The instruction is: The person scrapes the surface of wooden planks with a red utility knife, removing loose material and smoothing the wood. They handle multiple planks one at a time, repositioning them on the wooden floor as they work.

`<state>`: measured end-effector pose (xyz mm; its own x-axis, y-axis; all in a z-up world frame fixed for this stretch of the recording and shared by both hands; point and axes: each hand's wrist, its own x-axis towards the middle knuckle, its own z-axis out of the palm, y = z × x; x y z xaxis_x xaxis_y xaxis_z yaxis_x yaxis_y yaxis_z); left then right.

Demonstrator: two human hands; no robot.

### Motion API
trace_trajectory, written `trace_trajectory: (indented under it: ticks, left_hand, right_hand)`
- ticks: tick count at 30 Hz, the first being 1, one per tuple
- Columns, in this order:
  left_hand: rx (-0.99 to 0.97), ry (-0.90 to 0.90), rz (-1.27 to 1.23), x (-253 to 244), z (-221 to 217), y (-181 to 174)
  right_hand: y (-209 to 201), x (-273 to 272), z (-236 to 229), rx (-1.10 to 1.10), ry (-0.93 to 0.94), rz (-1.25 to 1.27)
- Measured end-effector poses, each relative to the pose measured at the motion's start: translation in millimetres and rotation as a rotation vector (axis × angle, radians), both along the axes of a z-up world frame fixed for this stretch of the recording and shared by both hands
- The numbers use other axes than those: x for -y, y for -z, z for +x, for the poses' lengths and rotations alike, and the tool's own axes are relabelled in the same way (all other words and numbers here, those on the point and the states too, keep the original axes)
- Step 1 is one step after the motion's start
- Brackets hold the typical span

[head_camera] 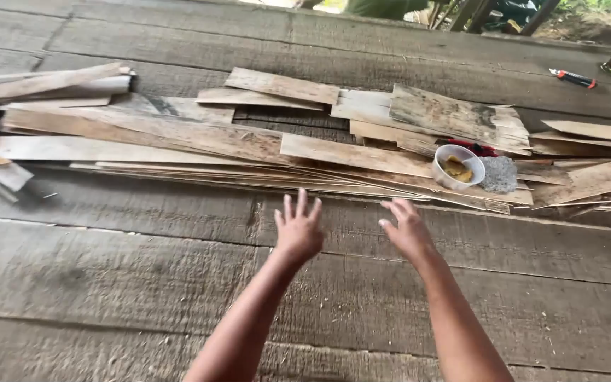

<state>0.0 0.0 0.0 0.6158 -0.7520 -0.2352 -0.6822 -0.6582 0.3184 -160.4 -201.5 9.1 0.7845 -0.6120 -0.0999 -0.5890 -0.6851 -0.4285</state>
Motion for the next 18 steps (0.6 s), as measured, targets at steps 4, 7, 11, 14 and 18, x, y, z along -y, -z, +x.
trace_trajectory:
  ticks: [4,7,11,14,18]
  left_hand:
    - [0.034,-0.127,-0.037,19,50,4]
    - [0.139,-0.11,-0.063,29,79,-2]
    - [0.186,-0.025,-0.096,50,111,10]
    - [0.159,0.01,-0.087,62,128,24]
    - [0.135,0.024,-0.051,72,139,36]
  right_hand:
    - [62,65,36,0.089,-0.08,-0.245]
    - [71,86,54,0.109,-0.089,-0.438]
    - [74,111,51,0.379,0.128,-0.991]
    - [67,121,40,0.322,0.298,-0.991]
    - [89,156,17,0.124,0.375,-0.833]
